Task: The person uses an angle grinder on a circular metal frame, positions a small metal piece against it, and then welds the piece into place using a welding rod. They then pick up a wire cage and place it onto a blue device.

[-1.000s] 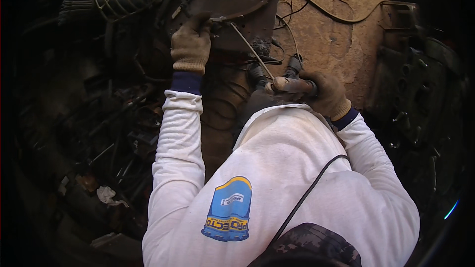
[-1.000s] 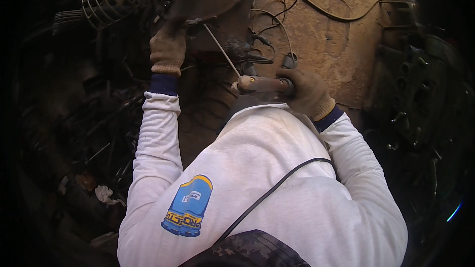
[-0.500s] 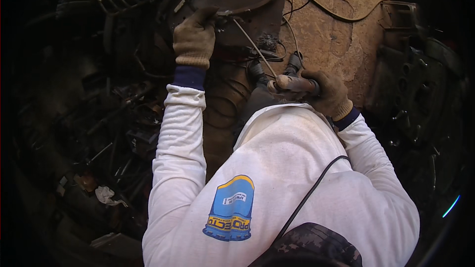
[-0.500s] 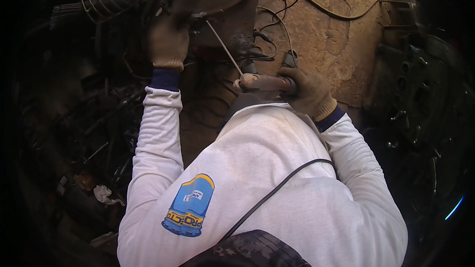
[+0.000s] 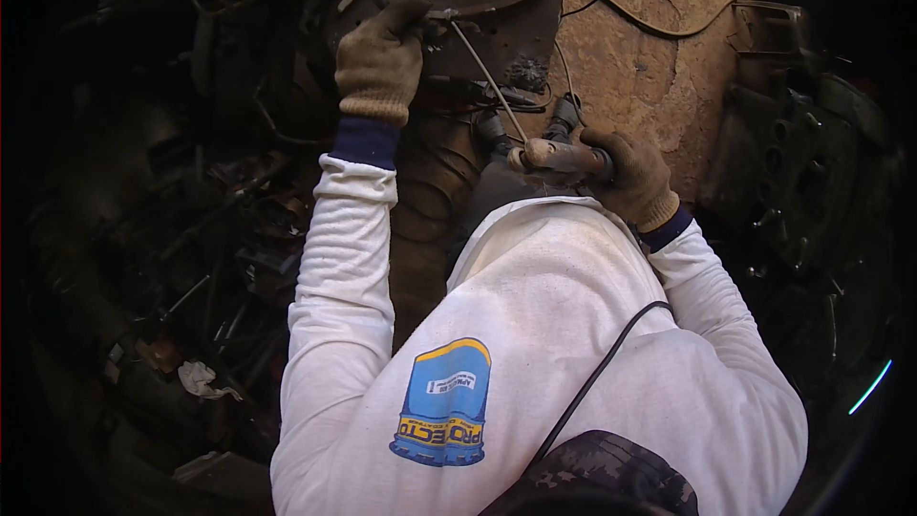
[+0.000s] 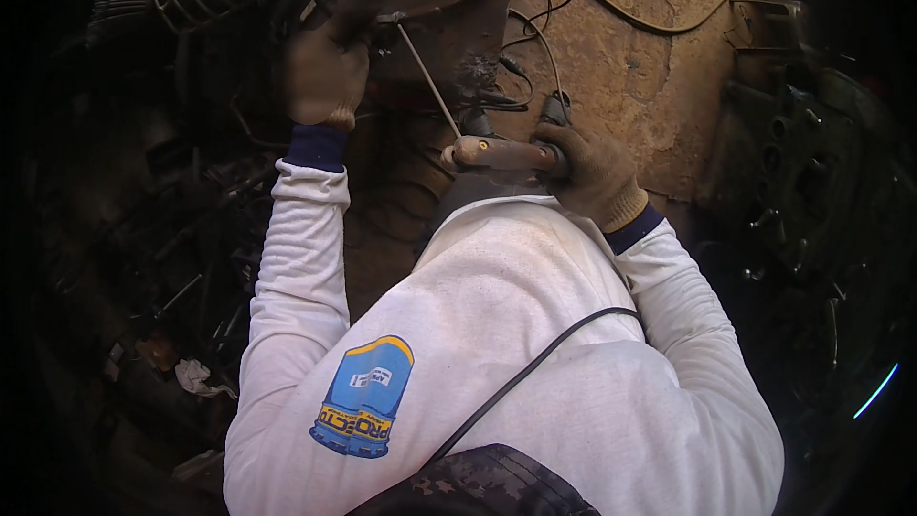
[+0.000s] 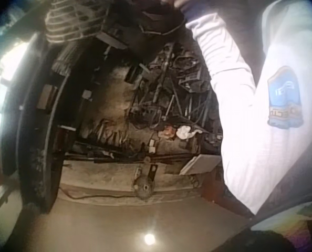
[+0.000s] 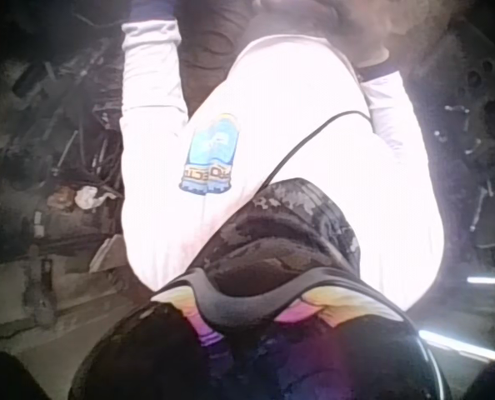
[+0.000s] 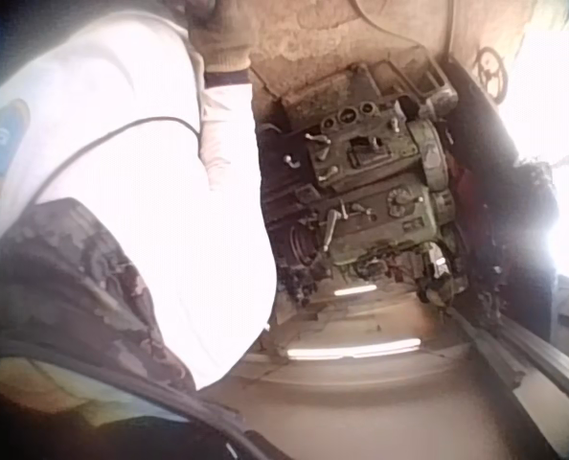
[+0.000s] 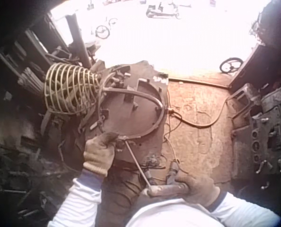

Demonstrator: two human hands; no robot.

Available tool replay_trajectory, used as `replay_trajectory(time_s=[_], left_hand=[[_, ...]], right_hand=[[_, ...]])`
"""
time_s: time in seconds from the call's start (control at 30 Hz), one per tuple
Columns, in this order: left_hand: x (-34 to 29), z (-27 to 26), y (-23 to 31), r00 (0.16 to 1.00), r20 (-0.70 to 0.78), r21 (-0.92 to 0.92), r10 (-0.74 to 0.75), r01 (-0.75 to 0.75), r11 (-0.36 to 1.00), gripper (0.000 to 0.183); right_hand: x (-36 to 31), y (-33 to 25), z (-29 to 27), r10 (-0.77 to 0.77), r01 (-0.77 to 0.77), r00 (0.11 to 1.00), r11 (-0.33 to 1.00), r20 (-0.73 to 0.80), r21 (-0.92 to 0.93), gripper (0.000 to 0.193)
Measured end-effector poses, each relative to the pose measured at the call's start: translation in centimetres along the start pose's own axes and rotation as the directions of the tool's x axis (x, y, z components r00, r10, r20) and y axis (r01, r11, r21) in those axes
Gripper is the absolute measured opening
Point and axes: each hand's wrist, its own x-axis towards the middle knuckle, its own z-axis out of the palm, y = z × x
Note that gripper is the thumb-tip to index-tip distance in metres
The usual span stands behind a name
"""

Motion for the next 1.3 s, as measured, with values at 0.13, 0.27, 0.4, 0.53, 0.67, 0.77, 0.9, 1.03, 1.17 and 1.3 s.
replay_trajectory(time_s=[0.13,0.27,0.4,0.53,0.67,0.77,0.9,1.03,1.17,1.3], left_hand=[[-0.1,0.1,0.2,0.998,0.011,-0.048,-0.054,0.054,0.997,0.016],[-0.1,0.2,-0.1,0.997,0.024,-0.076,-0.079,0.081,0.994,0.016],[-0.1,0.1,-0.2,0.999,0.015,-0.033,-0.037,0.038,0.999,0.016],[-0.1,0.3,-0.3,0.999,0.018,-0.103,-0.051,0.053,0.993,0.017],[-0.1,0.2,-0.1,0.999,0.015,-0.062,-0.049,0.050,0.997,0.018],[-0.1,0.2,-0.1,0.999,0.020,-0.065,-0.047,0.048,0.997,0.018],[-0.1,0.3,-0.3,0.998,0.021,-0.097,-0.058,0.060,0.993,0.017],[-0.1,0.4,-0.4,0.998,0.023,-0.095,-0.052,0.054,0.994,0.017],[0.0,0.5,-0.7,1.000,0.004,-0.050,-0.013,0.013,0.999,0.017],[0.1,0.6,-2.0,0.998,0.013,-0.002,0.054,-0.054,0.999,0.017]], right_hand=[[0.1,0.2,0.3,-0.010,0.010,1.000,1.000,-0.004,-0.022,0.049],[0.1,0.2,0.4,0.006,-0.005,1.000,0.999,0.016,-0.034,0.048],[0.2,0.1,0.4,0.022,-0.021,0.999,0.999,0.030,-0.043,0.047],[0.3,0.1,0.4,0.034,-0.033,0.999,0.999,0.034,-0.026,0.047],[0.3,0.2,0.4,0.008,-0.008,1.000,0.999,0.013,-0.050,0.048],[0.4,0.1,0.3,-0.001,0.002,1.000,0.999,0.010,-0.045,0.048],[0.6,0.1,0.2,-0.005,0.005,1.000,1.000,0.009,-0.027,0.048],[0.7,-0.2,0.0,0.036,-0.035,0.999,0.999,0.029,-0.032,0.043],[0.6,0.0,0.1,0.043,-0.041,0.998,0.998,0.043,-0.037,0.044],[0.1,0.7,0.7,-0.022,0.022,1.000,0.998,0.001,-0.065,0.039]])
